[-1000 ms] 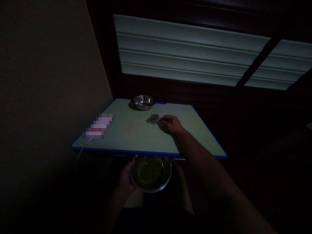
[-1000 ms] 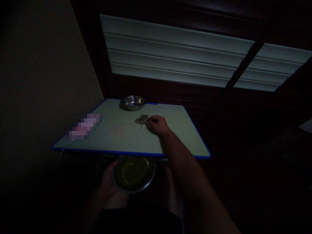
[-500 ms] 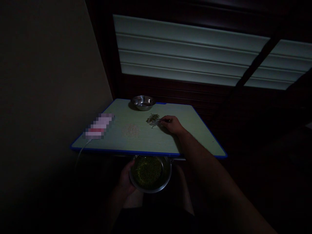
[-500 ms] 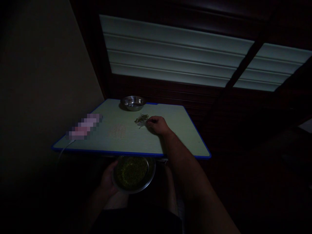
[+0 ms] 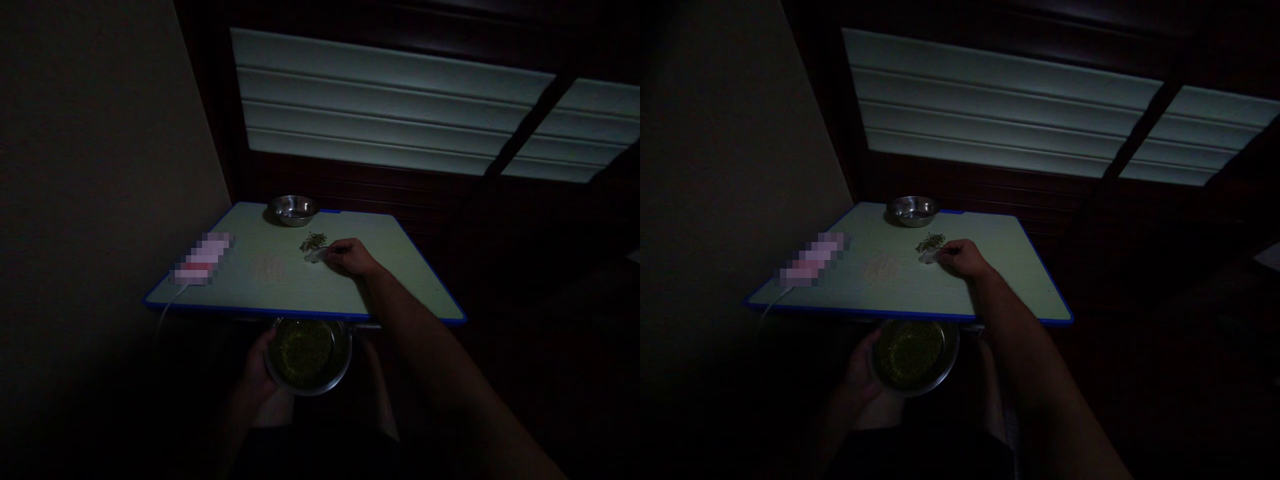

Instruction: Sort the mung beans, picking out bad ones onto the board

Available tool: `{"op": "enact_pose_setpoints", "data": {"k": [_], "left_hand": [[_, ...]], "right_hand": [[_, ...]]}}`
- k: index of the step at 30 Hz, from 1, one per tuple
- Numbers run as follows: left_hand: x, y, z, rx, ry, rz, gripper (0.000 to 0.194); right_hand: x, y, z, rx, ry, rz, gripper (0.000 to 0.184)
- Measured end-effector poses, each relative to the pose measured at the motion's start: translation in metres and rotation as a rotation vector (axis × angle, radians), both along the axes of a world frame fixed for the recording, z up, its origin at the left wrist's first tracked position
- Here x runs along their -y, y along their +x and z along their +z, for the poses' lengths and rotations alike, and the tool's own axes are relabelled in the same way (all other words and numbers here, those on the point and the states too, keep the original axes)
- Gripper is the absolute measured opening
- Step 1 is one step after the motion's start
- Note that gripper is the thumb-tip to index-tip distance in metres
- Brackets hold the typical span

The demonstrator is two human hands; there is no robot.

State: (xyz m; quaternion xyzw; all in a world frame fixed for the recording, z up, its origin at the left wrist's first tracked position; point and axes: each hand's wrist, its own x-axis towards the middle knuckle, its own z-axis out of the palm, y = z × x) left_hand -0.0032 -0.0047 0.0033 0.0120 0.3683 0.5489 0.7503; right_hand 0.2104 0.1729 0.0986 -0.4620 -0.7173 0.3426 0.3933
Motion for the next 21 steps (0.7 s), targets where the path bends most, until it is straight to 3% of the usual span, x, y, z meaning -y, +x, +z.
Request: {"op": "enact_pose_setpoints", "data": {"k": [8,21], "left_hand": [[0.0007,0.0010,0.0032,0.030,0.006,-0.017,0.020],[0.0003,0.0010,0.0001,0.008,-0.009,0.002,0.020]], "right_hand": [[-0.0016,-0.0002,0.0013,-0.043,0.001,-0.058,0.034],[-0.0041,-0.0055,-0.0051,0.237,0.161,-0.143,0.032]]}}
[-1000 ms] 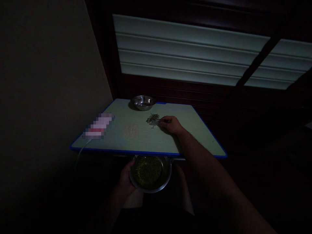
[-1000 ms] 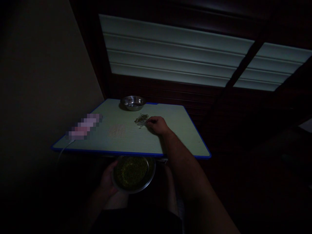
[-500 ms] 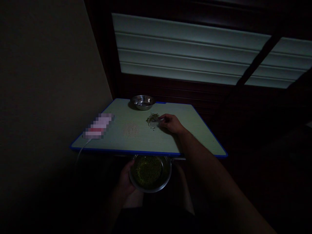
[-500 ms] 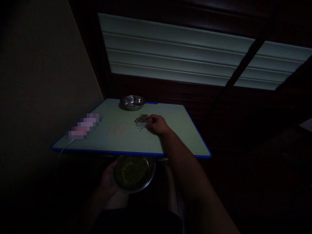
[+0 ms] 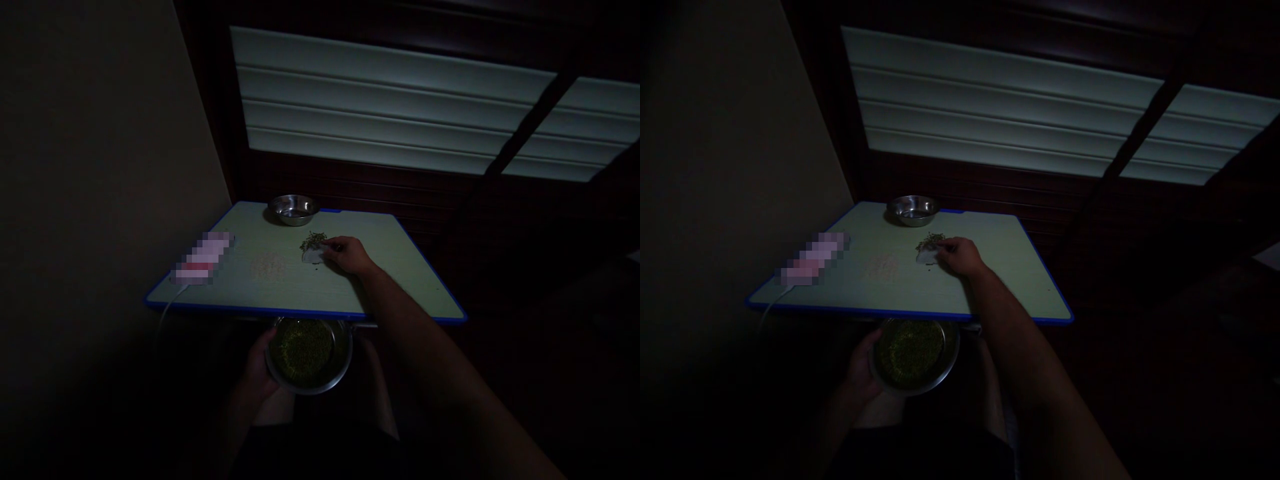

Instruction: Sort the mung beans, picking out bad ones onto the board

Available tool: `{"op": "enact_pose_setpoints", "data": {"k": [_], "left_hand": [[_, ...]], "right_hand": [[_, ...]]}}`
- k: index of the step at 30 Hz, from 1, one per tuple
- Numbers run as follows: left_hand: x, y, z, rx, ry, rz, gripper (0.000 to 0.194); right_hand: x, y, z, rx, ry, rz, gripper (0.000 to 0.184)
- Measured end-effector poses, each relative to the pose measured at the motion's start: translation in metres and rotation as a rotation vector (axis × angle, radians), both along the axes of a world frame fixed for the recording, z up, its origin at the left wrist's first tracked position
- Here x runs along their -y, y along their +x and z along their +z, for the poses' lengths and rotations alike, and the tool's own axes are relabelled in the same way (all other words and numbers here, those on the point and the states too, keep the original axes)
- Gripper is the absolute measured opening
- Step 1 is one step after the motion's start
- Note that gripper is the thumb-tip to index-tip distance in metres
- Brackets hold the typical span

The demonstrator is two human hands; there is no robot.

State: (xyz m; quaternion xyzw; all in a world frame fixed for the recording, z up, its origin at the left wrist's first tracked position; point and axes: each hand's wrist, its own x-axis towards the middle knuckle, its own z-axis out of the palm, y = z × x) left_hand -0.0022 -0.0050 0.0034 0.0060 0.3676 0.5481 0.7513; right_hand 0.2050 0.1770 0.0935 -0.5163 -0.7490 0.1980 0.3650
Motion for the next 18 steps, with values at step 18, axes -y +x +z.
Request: {"op": "enact_pose_setpoints", "data": {"k": [18], "left_hand": [[0.000,0.002,0.003,-0.039,-0.020,-0.021,0.020]], "right_hand": [[0.013,0.000,0.014,0.106,-0.100,0.083,0.031]]}}
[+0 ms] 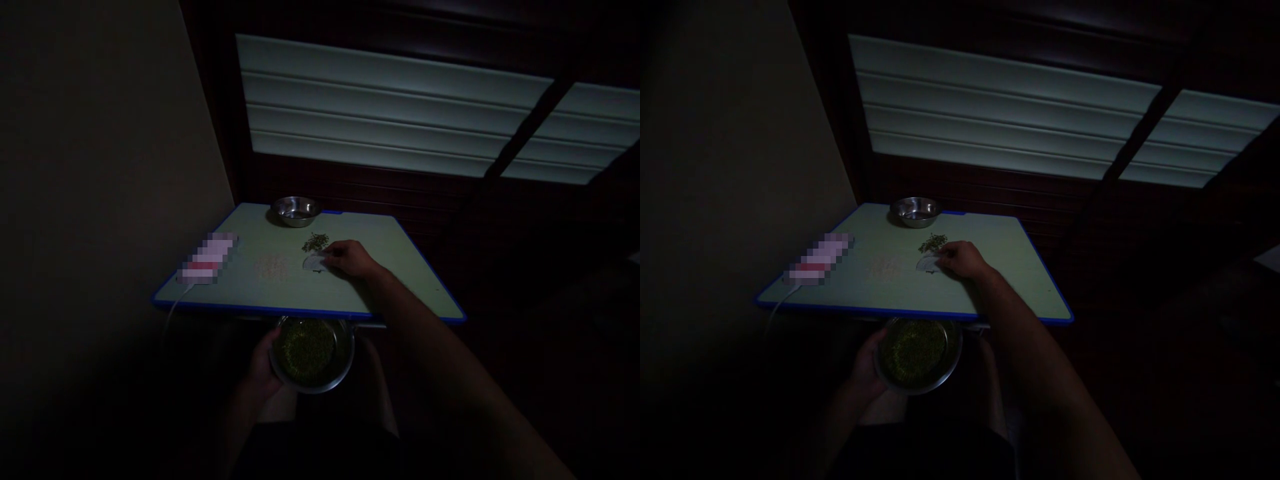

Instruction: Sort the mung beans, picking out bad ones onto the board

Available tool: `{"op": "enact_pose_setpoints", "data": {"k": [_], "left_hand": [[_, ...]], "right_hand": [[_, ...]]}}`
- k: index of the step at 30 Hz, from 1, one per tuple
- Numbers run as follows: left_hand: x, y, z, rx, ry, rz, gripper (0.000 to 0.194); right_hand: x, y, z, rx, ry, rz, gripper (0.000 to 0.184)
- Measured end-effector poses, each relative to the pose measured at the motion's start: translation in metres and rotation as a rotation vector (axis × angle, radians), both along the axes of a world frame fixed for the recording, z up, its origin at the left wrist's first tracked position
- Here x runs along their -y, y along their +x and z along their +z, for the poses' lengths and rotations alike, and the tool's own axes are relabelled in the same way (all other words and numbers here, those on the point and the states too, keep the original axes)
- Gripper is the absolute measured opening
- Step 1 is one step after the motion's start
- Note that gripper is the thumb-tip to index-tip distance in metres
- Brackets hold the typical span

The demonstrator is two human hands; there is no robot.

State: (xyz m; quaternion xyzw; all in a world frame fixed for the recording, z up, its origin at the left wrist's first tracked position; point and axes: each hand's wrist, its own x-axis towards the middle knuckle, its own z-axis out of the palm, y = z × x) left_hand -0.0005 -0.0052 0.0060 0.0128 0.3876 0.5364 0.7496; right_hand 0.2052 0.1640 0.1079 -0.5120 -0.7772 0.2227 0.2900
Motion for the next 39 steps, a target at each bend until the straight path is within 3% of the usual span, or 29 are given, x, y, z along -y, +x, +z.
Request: {"op": "enact_pose_setpoints", "data": {"k": [6,22,39], "left_hand": [[0.001,0.001,0.003,-0.011,-0.010,0.002,0.022],[0.003,0.002,0.005,0.004,0.031,-0.005,0.022],[0.002,-0.001,-0.004,0.047,0.087,-0.006,0.023]], "right_hand": [[0.013,-0.004,0.009,0.059,-0.029,0.032,0.030],[0.059,-0.009,0.012,0.035,-0.076,0.059,0.026],[0.086,-0.014,0.016,0.032,-0.126,0.127,0.026]]}}
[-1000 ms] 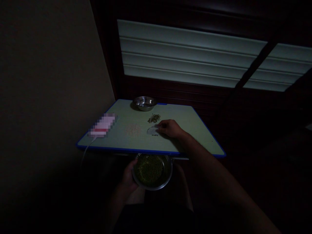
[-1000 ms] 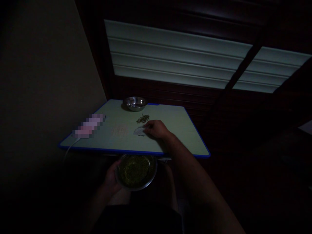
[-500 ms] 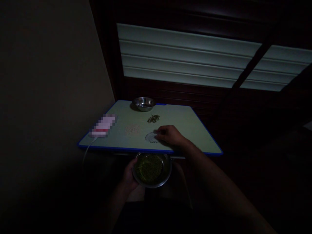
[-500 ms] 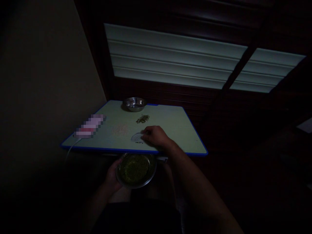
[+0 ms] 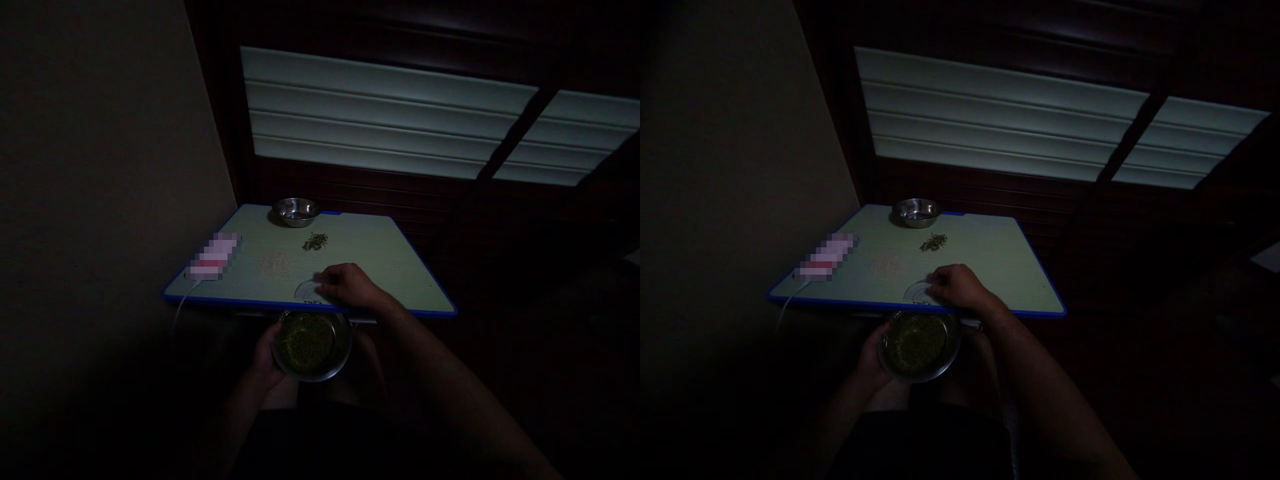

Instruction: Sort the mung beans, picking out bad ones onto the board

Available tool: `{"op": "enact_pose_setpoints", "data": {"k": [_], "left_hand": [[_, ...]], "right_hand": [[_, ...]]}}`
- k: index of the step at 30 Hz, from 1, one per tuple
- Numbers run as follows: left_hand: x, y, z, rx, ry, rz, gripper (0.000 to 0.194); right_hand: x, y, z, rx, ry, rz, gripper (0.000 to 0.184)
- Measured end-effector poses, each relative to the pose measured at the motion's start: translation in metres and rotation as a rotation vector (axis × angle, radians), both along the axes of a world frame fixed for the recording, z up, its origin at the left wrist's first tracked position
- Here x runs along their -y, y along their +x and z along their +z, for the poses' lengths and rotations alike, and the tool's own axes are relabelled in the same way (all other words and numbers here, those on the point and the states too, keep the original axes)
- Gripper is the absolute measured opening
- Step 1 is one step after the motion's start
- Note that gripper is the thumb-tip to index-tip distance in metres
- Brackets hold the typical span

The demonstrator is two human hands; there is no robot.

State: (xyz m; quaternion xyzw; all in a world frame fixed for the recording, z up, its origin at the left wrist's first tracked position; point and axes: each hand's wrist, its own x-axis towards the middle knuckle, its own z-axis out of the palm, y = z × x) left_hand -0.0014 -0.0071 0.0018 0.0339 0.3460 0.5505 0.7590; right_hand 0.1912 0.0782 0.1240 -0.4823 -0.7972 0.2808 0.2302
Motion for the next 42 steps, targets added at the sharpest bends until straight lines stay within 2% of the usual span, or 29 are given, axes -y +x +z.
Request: {"op": "enact_pose_setpoints", "data": {"k": [11,18,24,31,38,42], "left_hand": [[0.002,0.002,0.007,-0.027,-0.013,0.012,0.020],[0.000,0.001,0.003,0.010,-0.024,-0.001,0.025],[0.000,0.001,0.002,-0.001,-0.034,-0.006,0.026],[0.000,0.002,0.002,0.007,-0.009,0.015,0.021],[0.000,0.001,0.001,0.033,-0.036,-0.003,0.023],[-0.001,-0.001,-0.002,0.020,-0.048,-0.003,0.022]], "right_hand": [[0.006,0.001,0.000,-0.062,-0.067,-0.018,0.024],[0.001,0.005,-0.008,-0.124,-0.074,0.023,0.028],[0.002,0.006,-0.008,-0.145,-0.092,0.038,0.026],[-0.003,0.004,-0.004,-0.227,-0.224,0.048,0.023],[-0.032,0.011,0.005,-0.379,-0.499,0.123,0.029],[-0.063,0.018,0.009,-0.433,-0.476,0.074,0.029]]}}
